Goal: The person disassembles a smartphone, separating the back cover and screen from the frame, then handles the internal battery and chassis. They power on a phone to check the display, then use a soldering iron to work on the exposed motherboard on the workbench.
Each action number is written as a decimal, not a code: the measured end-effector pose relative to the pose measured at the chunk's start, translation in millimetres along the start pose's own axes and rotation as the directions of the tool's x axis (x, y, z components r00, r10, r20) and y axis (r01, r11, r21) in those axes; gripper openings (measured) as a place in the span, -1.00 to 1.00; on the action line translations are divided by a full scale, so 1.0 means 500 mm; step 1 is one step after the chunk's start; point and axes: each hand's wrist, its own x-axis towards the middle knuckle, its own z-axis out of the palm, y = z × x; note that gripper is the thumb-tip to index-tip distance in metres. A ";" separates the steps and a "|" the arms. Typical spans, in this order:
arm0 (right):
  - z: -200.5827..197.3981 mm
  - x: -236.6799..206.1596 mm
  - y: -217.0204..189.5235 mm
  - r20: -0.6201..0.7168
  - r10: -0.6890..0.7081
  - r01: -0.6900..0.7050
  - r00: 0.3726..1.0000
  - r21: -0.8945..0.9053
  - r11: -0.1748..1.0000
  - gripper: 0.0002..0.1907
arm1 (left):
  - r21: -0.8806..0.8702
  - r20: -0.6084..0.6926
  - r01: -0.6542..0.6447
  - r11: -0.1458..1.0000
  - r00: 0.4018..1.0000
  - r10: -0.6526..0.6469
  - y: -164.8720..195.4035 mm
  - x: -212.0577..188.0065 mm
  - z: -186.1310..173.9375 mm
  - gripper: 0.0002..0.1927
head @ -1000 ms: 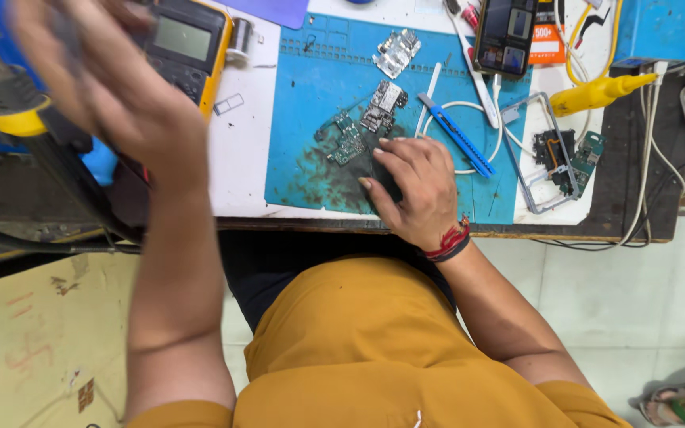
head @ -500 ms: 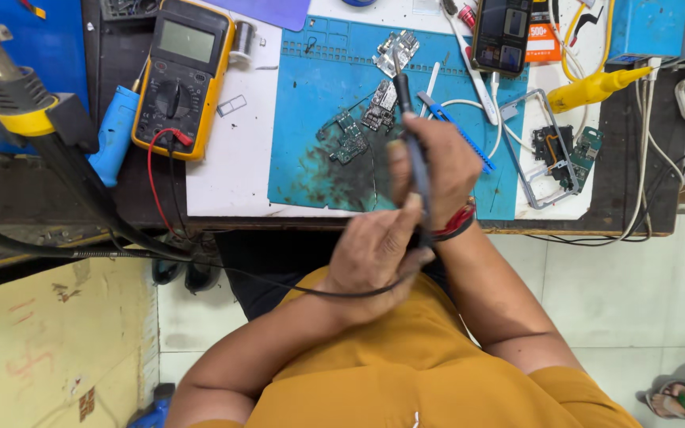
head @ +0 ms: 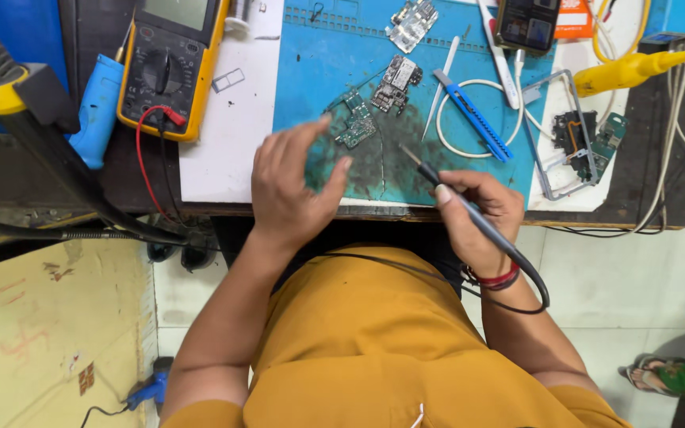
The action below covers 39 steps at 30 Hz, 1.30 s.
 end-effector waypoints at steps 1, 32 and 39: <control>0.005 0.003 -0.010 0.005 0.016 -0.015 1.000 -0.087 0.996 -0.84 | 0.034 0.025 0.006 0.999 1.000 -0.007 -0.012 0.007 0.007 -0.41; 0.092 0.183 0.008 0.247 -0.484 0.529 0.839 -0.577 0.622 -0.42 | 0.429 -0.064 -0.217 0.877 0.961 0.269 -0.080 0.071 0.005 -0.44; 0.077 0.167 0.054 -0.025 -0.527 0.468 0.849 -0.427 0.774 -0.41 | 0.165 0.021 -0.112 0.980 0.994 0.110 -0.080 0.080 -0.019 -0.35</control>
